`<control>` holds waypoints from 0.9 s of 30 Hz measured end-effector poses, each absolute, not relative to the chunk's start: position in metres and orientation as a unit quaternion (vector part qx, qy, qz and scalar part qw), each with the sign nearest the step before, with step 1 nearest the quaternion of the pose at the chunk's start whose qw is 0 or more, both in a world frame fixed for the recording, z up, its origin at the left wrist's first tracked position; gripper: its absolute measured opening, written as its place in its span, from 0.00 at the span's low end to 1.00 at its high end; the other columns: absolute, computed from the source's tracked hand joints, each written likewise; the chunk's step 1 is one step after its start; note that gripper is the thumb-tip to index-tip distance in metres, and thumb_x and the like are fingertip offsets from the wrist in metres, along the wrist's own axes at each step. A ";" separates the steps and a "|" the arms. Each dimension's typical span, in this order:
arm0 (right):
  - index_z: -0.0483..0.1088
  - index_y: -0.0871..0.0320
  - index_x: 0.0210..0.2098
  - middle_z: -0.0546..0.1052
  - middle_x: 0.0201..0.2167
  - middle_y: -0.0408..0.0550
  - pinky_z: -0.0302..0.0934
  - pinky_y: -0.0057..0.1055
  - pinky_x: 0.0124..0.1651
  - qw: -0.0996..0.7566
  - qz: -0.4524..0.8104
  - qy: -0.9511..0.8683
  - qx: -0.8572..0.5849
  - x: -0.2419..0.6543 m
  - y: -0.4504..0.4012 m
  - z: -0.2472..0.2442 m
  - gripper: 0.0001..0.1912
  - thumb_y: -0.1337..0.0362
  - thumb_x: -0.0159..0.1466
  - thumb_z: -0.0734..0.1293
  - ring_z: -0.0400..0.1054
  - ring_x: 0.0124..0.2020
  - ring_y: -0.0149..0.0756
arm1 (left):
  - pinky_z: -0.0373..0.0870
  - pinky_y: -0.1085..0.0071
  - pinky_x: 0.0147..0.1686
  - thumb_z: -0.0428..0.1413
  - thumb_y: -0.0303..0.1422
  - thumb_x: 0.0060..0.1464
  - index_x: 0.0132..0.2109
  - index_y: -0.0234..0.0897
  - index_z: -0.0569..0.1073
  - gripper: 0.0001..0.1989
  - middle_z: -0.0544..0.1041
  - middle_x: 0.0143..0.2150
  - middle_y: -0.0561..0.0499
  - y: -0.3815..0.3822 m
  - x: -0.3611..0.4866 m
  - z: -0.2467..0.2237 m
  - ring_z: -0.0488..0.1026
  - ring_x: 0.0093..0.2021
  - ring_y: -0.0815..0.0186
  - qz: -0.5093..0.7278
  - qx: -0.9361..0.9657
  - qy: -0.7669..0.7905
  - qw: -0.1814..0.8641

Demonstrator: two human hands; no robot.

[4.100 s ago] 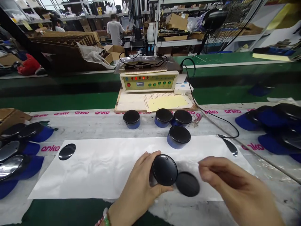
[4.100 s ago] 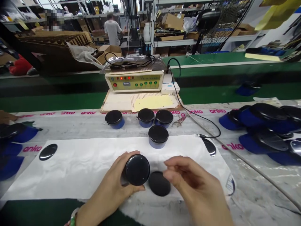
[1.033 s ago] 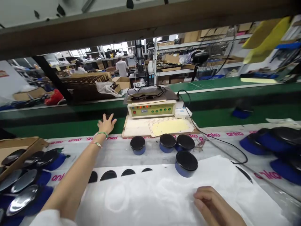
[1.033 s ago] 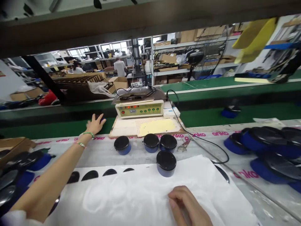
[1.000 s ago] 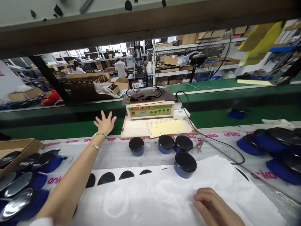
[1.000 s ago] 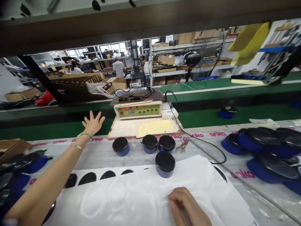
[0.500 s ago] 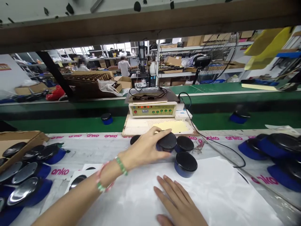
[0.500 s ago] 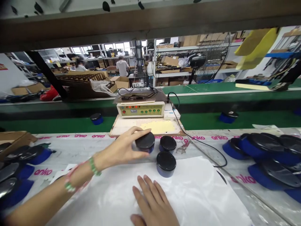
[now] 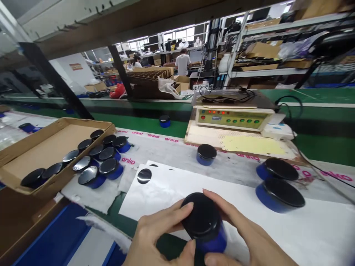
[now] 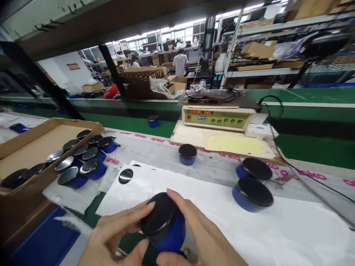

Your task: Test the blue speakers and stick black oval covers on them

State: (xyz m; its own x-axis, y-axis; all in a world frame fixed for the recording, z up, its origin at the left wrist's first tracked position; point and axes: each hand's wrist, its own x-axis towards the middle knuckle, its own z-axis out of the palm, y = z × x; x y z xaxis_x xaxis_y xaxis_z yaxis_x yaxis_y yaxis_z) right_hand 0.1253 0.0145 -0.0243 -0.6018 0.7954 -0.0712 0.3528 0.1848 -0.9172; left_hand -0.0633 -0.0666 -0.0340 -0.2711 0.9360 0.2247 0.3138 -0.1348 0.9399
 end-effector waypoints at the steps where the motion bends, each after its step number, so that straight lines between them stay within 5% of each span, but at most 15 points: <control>1: 0.58 0.42 0.64 0.66 0.61 0.46 0.59 0.46 0.61 0.181 0.506 -0.746 -0.394 0.120 0.016 -0.027 0.40 0.51 0.54 0.72 0.60 0.62 0.51 | 0.78 0.76 0.42 0.57 0.22 0.45 0.52 0.55 0.75 0.28 0.79 0.51 0.56 -0.069 -0.066 -0.034 0.78 0.49 0.61 0.535 0.540 0.602 0.243; 6: 0.53 0.46 0.63 0.66 0.61 0.48 0.60 0.42 0.60 0.140 0.495 -0.774 -0.369 0.080 0.019 -0.045 0.37 0.55 0.58 0.70 0.61 0.61 0.45 | 0.79 0.74 0.42 0.53 0.20 0.40 0.56 0.47 0.72 0.34 0.78 0.53 0.53 -0.075 -0.092 -0.042 0.78 0.48 0.61 0.487 0.601 0.629 0.072; 11: 0.49 0.53 0.65 0.63 0.63 0.53 0.55 0.44 0.63 0.098 0.466 -0.833 -0.283 0.051 0.050 -0.046 0.36 0.59 0.60 0.67 0.57 0.63 0.44 | 0.77 0.68 0.48 0.55 0.26 0.50 0.56 0.41 0.69 0.25 0.78 0.53 0.49 -0.072 -0.122 -0.052 0.76 0.51 0.60 0.406 0.585 0.694 0.105; 13: 0.56 0.55 0.63 0.62 0.64 0.53 0.53 0.44 0.64 0.065 0.405 -0.887 -0.211 0.040 0.075 -0.033 0.31 0.66 0.60 0.63 0.56 0.64 0.45 | 0.75 0.61 0.52 0.57 0.31 0.52 0.58 0.41 0.66 0.25 0.75 0.56 0.47 -0.073 -0.128 -0.060 0.73 0.55 0.58 0.384 0.571 0.716 0.120; 18: 0.69 0.59 0.49 0.75 0.46 0.51 0.65 0.34 0.48 0.003 0.232 -0.970 -0.070 -0.027 0.126 0.002 0.15 0.65 0.69 0.55 0.70 0.46 0.38 | 0.69 0.53 0.57 0.62 0.36 0.49 0.64 0.38 0.59 0.37 0.68 0.62 0.41 -0.074 -0.127 -0.089 0.67 0.61 0.51 0.337 0.563 0.736 0.165; 21: 0.69 0.64 0.50 0.73 0.46 0.54 0.64 0.33 0.44 -0.041 0.169 -0.985 0.019 -0.078 0.131 -0.002 0.18 0.60 0.65 0.66 0.69 0.45 0.40 | 0.67 0.48 0.58 0.64 0.36 0.48 0.62 0.33 0.64 0.36 0.67 0.63 0.37 -0.070 -0.123 -0.100 0.64 0.63 0.46 0.307 0.581 0.743 0.128; 23: 0.70 0.67 0.49 0.73 0.45 0.57 0.64 0.33 0.41 -0.076 0.140 -0.985 0.064 -0.099 0.127 -0.009 0.21 0.63 0.59 0.71 0.70 0.42 0.42 | 0.69 0.48 0.57 0.65 0.36 0.47 0.62 0.32 0.64 0.36 0.68 0.62 0.37 -0.067 -0.121 -0.102 0.65 0.62 0.46 0.300 0.591 0.742 0.100; 27: 0.74 0.69 0.39 0.74 0.39 0.59 0.61 0.34 0.33 -0.100 0.072 -0.983 0.135 -0.109 0.114 -0.015 0.08 0.73 0.58 0.68 0.69 0.33 0.41 | 0.69 0.51 0.57 0.66 0.34 0.46 0.61 0.29 0.65 0.36 0.71 0.60 0.38 -0.064 -0.123 -0.102 0.68 0.60 0.49 0.300 0.635 0.709 0.063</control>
